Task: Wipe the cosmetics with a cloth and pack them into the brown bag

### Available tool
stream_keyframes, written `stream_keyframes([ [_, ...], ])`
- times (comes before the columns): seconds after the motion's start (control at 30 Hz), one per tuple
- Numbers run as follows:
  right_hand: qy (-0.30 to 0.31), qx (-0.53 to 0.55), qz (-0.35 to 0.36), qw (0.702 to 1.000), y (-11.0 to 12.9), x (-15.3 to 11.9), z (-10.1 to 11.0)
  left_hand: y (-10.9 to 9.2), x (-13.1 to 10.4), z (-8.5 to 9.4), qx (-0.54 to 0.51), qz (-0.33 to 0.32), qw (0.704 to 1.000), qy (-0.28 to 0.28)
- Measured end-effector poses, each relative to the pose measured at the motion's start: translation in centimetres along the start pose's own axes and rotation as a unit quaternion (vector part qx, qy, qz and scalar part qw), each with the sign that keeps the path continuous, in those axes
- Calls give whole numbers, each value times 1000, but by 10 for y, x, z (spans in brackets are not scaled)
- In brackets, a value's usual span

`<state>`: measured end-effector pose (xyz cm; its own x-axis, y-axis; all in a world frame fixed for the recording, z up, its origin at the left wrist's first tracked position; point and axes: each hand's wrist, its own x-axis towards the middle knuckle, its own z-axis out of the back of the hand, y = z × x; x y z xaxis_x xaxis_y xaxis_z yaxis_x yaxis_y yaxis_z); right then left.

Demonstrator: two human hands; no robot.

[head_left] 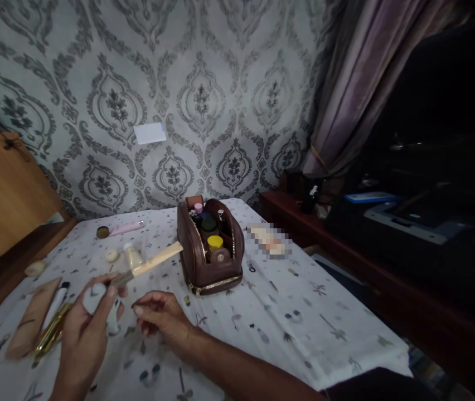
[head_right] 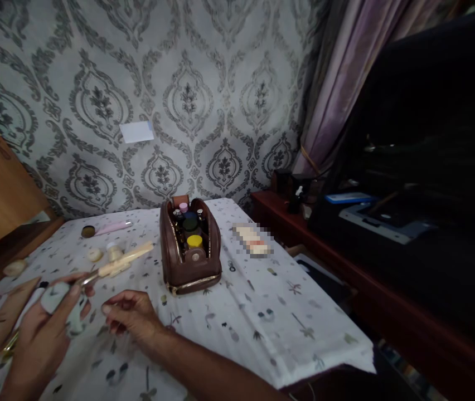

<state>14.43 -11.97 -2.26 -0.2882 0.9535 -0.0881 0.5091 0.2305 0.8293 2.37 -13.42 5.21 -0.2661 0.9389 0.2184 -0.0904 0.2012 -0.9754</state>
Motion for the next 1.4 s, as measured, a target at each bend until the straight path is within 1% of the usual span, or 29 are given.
stream_keyframes([
  [0.07, 5, -6, -7, 1000, 1, -1, 0, -22, 10, -11, 37, -58, 997, 34],
  [0.13, 12, -13, -16, 1000, 2, -1, -1, -44, 21, -27, 71, -116, 990, 48],
  [0.2, 19, -16, -24, 999, 3, -1, -1, -63, 32, -47, 86, -196, 973, 80],
  [0.3, 23, -19, -32, 999, 0, 0, 0, -79, 50, -82, 115, -288, 935, 169],
  [0.37, 30, -26, -38, 998, -2, 1, 2, -82, 61, -105, 143, -333, 907, 214],
  [0.47, 43, -34, -46, 997, -4, 3, 3, -79, 75, -136, 219, -376, 868, 238],
  [0.53, 50, -38, -50, 997, -4, 3, 3, -75, 81, -152, 269, -386, 848, 243],
  [0.63, 59, -49, -53, 996, -3, 2, 3, -69, 85, -169, 303, -389, 831, 259],
  [0.73, 60, -53, -54, 995, -1, 1, 3, -65, 84, -182, 318, -387, 818, 283],
  [0.87, 60, -54, -62, 995, 1, 0, 1, -62, 83, -195, 359, -386, 794, 304],
  [1.0, 58, -62, -70, 994, 3, -1, 0, -58, 84, -203, 375, -374, 789, 311],
  [1.17, 60, -61, -70, 994, 6, -1, 0, -56, 87, -208, 404, -356, 784, 309],
  [1.4, 60, -60, -71, 994, 4, -2, 1, -63, 86, -206, 457, -348, 753, 319],
])
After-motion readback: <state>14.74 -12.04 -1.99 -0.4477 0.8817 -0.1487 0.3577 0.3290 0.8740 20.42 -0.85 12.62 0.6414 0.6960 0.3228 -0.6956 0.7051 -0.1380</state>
